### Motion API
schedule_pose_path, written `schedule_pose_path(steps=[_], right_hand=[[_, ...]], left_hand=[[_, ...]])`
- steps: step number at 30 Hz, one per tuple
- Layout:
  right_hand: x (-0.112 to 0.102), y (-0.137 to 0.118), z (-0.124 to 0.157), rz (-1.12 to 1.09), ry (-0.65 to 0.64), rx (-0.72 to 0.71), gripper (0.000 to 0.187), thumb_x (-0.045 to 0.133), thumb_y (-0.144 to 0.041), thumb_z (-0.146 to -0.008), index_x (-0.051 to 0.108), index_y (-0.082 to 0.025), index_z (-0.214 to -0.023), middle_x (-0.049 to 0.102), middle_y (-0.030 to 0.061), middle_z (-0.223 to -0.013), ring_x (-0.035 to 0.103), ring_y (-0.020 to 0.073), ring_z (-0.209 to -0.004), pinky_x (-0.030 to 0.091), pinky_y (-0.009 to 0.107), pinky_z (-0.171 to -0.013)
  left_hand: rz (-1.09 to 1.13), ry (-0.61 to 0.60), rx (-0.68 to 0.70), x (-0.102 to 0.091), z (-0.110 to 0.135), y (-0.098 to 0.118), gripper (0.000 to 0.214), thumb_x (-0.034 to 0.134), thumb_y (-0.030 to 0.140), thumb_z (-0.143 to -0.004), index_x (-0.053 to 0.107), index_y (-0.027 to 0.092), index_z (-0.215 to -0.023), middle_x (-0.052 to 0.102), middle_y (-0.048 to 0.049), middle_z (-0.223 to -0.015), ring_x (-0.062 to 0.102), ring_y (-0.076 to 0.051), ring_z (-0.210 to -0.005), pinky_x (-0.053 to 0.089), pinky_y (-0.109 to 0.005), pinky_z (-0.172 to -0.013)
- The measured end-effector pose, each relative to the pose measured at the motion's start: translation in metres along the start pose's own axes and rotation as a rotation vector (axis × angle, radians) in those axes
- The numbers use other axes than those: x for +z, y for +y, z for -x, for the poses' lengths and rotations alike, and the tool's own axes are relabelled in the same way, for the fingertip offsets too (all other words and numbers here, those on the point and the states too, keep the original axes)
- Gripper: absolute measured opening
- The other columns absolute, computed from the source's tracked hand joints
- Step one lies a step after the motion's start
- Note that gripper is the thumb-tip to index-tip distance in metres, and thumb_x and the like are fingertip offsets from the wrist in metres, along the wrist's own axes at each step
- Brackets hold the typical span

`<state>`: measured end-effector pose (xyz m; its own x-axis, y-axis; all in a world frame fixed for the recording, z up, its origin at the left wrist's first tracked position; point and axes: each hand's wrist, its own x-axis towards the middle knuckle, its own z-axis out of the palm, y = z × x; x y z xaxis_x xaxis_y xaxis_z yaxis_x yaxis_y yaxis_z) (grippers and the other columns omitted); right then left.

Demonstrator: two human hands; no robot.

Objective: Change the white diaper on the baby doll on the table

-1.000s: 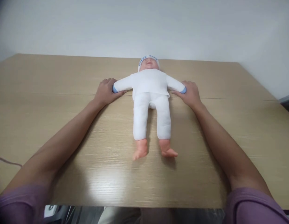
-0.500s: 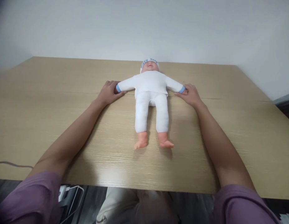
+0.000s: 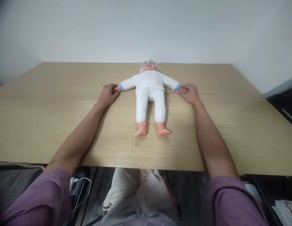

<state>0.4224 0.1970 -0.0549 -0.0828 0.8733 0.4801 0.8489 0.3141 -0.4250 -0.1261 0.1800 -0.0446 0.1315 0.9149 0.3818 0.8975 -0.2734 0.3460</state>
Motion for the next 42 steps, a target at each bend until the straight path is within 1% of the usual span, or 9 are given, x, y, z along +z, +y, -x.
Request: schedule_pose_path(steps=[9,14,20,24,26,29,33,38,42], right_hand=[[-0.016,-0.021,0.043,0.011,0.084,0.141,0.056,0.076,-0.037,-0.084,0.068,-0.017,-0.135,0.067,0.0239,-0.141,0.063,0.0394,-0.129,0.049,0.059,-0.118],[-0.031,-0.068,0.097,0.019,0.094,0.122,0.056,0.078,-0.033,-0.084,0.067,-0.017,-0.136,0.068,0.0225,-0.140,0.059,0.0403,-0.133,0.047,0.062,-0.121],[-0.090,-0.165,0.247,-0.168,0.214,-0.184,0.025,0.068,-0.032,-0.103,0.071,-0.024,-0.127,0.075,0.0112,-0.118,0.070,0.0301,-0.109,0.058,0.051,-0.103],[-0.108,-0.194,0.372,-0.303,0.469,-0.333,0.012,0.069,-0.023,-0.103,0.066,-0.028,-0.114,0.073,0.0026,-0.092,0.071,0.0238,-0.085,0.061,0.042,-0.083],[-0.099,-0.195,0.417,-0.349,0.434,-0.260,0.016,0.071,-0.025,-0.103,0.064,-0.028,-0.117,0.072,0.0015,-0.091,0.070,0.0224,-0.081,0.061,0.040,-0.077],[-0.068,-0.192,0.453,-0.368,0.202,0.056,0.019,0.070,-0.035,-0.107,0.067,-0.024,-0.122,0.073,0.0041,-0.094,0.071,0.0222,-0.085,0.063,0.041,-0.084],[-0.027,-0.196,0.457,-0.561,-0.079,0.355,0.055,0.068,-0.070,-0.101,0.071,-0.021,-0.125,0.079,0.0132,-0.111,0.074,0.0260,-0.095,0.063,0.043,-0.083],[-0.004,-0.214,0.439,-0.776,-0.274,0.576,0.082,0.078,-0.091,-0.077,0.073,-0.020,-0.117,0.075,0.0059,-0.090,0.070,0.0233,-0.081,0.058,0.039,-0.077],[-0.029,-0.239,0.436,-0.874,-0.330,0.622,0.081,0.079,-0.092,-0.075,0.072,-0.021,-0.113,0.075,0.0040,-0.087,0.072,0.0235,-0.081,0.059,0.038,-0.077]], left_hand=[[-0.034,0.092,-0.188,-0.014,0.053,0.029,0.047,0.059,0.041,-0.101,0.061,0.019,-0.142,0.064,-0.0256,-0.152,0.055,-0.043,-0.138,0.042,-0.060,-0.113],[-0.003,0.079,-0.191,-0.036,0.109,0.080,0.043,0.064,0.038,-0.100,0.063,0.019,-0.139,0.064,-0.0249,-0.151,0.055,-0.045,-0.141,0.041,-0.062,-0.116],[0.361,0.283,-0.017,-0.080,0.284,0.199,0.034,0.059,0.040,-0.112,0.061,0.022,-0.140,0.075,-0.0126,-0.131,0.071,-0.026,-0.109,0.051,-0.043,-0.102],[0.427,0.274,0.315,-0.063,0.409,0.233,0.005,0.062,0.021,-0.107,0.066,0.023,-0.104,0.075,-0.0007,-0.089,0.066,-0.019,-0.077,0.044,-0.040,-0.090],[0.483,0.069,0.365,-0.043,0.441,0.232,0.015,0.058,0.023,-0.109,0.065,0.023,-0.096,0.073,-0.0005,-0.083,0.063,-0.019,-0.075,0.042,-0.038,-0.082],[0.598,-0.223,-0.011,-0.011,0.453,0.226,0.028,0.054,0.044,-0.114,0.067,0.022,-0.102,0.076,-0.0067,-0.101,0.066,-0.024,-0.092,0.048,-0.039,-0.089],[0.848,-0.395,-0.506,0.021,0.439,0.230,0.056,0.067,0.076,-0.096,0.068,0.022,-0.109,0.076,-0.0074,-0.105,0.067,-0.026,-0.092,0.053,-0.041,-0.095],[1.029,-0.402,-0.651,0.042,0.420,0.251,0.074,0.077,0.090,-0.077,0.067,0.020,-0.102,0.076,-0.0073,-0.095,0.072,-0.029,-0.098,0.057,-0.040,-0.092],[1.129,-0.366,-0.685,0.017,0.422,0.273,0.080,0.077,0.091,-0.076,0.067,0.018,-0.107,0.078,-0.0129,-0.108,0.073,-0.032,-0.108,0.059,-0.040,-0.094]])
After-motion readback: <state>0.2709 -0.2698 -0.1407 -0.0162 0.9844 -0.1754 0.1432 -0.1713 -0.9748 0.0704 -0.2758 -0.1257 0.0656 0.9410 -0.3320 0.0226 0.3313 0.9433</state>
